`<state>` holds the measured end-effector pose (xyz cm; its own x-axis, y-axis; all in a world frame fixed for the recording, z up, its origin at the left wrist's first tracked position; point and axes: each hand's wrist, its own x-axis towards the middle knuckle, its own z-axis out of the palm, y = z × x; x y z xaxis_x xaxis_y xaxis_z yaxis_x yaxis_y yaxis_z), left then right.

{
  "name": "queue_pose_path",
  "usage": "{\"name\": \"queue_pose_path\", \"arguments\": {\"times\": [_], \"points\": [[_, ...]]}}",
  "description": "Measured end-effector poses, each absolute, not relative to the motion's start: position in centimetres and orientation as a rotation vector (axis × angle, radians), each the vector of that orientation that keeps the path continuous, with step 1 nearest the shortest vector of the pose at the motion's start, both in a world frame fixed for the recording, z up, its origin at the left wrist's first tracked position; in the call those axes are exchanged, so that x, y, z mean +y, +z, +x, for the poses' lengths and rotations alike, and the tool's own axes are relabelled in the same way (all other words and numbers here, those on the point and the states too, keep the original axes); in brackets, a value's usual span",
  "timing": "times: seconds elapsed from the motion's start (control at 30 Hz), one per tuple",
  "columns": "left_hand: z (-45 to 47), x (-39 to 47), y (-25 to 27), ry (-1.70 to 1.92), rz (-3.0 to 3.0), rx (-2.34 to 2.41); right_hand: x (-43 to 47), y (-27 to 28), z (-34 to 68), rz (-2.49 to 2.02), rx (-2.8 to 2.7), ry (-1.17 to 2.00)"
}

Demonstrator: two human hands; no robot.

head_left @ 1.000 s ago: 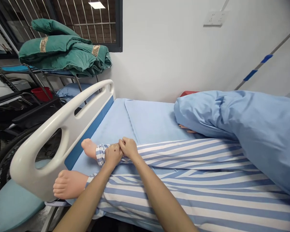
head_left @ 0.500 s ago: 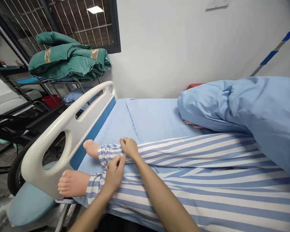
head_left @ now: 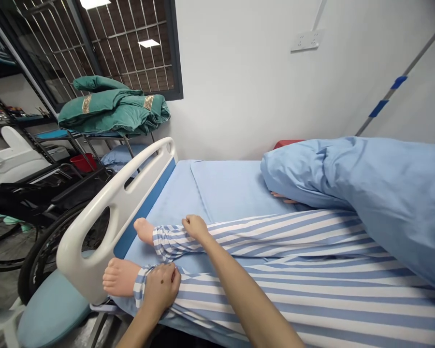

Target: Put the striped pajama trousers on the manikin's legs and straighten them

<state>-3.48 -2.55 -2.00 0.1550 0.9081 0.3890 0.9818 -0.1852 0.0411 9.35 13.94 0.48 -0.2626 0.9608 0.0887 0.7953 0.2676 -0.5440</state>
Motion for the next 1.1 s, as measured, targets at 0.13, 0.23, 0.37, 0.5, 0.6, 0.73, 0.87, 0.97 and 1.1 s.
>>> {"name": "queue_pose_path", "arguments": {"times": [0.13,0.23,0.37,0.5,0.6,0.73,0.87,0.97,1.1], "points": [[-3.7,-2.6,-1.9,-0.502,-2.242,-1.712,13.8,0.8,10.1,-1.574,-2.206,0.521],[-4.5,-2.8,-1.9,-0.481,-2.278,-1.609,13.8,0.8,10.4,-1.585,-2.189,0.568],[-5.2,-3.1,-1.9,-0.440,-2.316,-1.504,13.8,1.3,10.4,-1.566,-2.155,0.582],[-4.4,-2.7,-1.6,-0.439,-2.311,-1.614,14.0,1.9,10.0,-1.479,-2.066,0.564],[-3.7,-2.2,-1.5,-0.423,-2.294,-1.757,14.1,1.7,9.5,-1.378,-1.978,0.577],[-3.4,-2.1,-1.7,-0.402,-2.332,-1.866,14.0,0.0,9.2,-1.345,-1.922,0.646],[-2.5,-1.1,-0.3,-0.605,-2.363,-2.091,14.0,-1.1,9.2,-1.299,-1.857,0.749],[-0.6,2.1,2.2,-1.034,-2.320,-2.300,14.4,-1.0,9.5,-1.201,-1.720,0.880],[2.4,8.2,4.4,-1.800,-1.966,-2.424,14.8,-0.8,10.0,-1.059,-1.516,1.043]]}}
